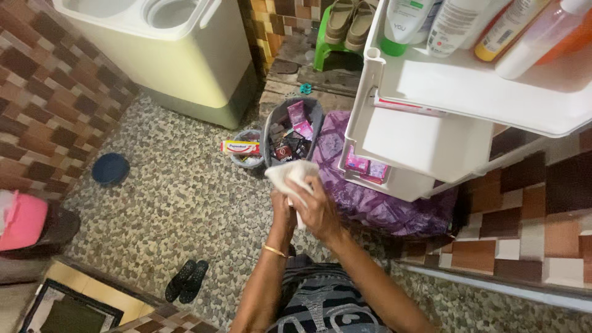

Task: The person wipes several small personal-care items with a white cloth and places them on a white plastic bathroom shelf. The items include bottles and boxes taken from a gray bin on the floor.

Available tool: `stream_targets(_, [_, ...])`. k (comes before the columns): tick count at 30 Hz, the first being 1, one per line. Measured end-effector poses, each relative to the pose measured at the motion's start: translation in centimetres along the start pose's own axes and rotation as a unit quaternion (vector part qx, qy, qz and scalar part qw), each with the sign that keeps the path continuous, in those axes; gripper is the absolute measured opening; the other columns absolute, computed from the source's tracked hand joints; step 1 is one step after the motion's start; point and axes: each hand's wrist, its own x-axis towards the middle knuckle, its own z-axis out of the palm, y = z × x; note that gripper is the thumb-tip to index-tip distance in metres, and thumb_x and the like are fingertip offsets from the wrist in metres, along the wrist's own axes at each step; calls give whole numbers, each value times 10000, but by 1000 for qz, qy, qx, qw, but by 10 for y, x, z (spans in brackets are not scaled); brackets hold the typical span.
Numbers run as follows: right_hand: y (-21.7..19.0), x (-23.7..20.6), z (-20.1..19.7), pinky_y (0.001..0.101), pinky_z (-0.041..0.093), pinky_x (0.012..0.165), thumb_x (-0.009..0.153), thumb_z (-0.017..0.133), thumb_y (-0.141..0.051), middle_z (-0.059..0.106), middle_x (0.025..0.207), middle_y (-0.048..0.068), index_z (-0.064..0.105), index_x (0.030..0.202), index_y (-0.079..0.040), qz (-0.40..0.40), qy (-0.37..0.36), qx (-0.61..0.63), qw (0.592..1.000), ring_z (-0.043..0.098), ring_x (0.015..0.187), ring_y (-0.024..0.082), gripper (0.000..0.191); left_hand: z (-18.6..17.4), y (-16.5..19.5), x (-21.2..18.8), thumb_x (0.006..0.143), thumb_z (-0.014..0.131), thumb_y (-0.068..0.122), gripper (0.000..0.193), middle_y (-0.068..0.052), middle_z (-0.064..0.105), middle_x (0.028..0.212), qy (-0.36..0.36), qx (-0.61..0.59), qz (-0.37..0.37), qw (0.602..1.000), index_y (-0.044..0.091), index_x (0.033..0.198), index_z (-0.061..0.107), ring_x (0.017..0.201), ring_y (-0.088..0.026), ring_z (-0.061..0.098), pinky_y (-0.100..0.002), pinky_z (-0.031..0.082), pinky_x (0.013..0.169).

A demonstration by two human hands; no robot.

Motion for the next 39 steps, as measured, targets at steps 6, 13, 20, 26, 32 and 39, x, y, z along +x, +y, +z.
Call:
stream_targets(6, [-16,-16,-10,430,606,746,905,752,-138,582,1128,159,689,1328,-142,-12,-30,-29,999,688,926,328,428,-8,-18,46,1126,461,287,323,-87,661,954,-63,-272,-134,951,26,1210,631,798,-204,666,-342,568,684])
stream_targets(13, [12,20,-2,346,621,646,939,698,-188,582,1103,134,678,1330,-147,76,4,-87,993,668,843,266,393,4,4,1,1089,466,333,396,-67,716,927,-55,130,41,989,1,1104,681,824,-159,680,-287,546,683])
stream_targets(20, [18,31,10,330,609,719,1026,616,-208,591,1130,156,680,1314,-38,50,113,-6,992,668,930,243,340,18,23,16,1088,485,467,537,-59,685,1066,18,-278,-196,940,-5,1317,597,910,-159,652,-298,559,756])
stream_targets(26, [1,-5,33,352,620,856,1079,532,-192,546,1209,188,596,1352,-1,49,100,68,991,632,1074,268,339,4,53,17,874,541,646,763,-148,690,1063,-23,-235,-238,942,13,1300,541,934,-249,737,-347,636,781])
stream_targets(32, [22,4,55,362,584,869,1104,423,-306,572,1245,150,520,1306,-29,120,146,125,974,644,1044,241,356,1,48,21,973,622,461,584,-100,667,1020,-62,-223,-193,953,-32,1281,573,850,-206,673,-332,556,713])
stream_targets(39, [60,37,64,403,509,941,1135,353,-346,610,1193,190,514,1328,-15,161,154,184,958,630,1091,289,415,-7,55,23,921,652,237,395,-67,678,1043,-36,-224,-181,957,-15,1224,631,877,-137,652,-276,528,757])
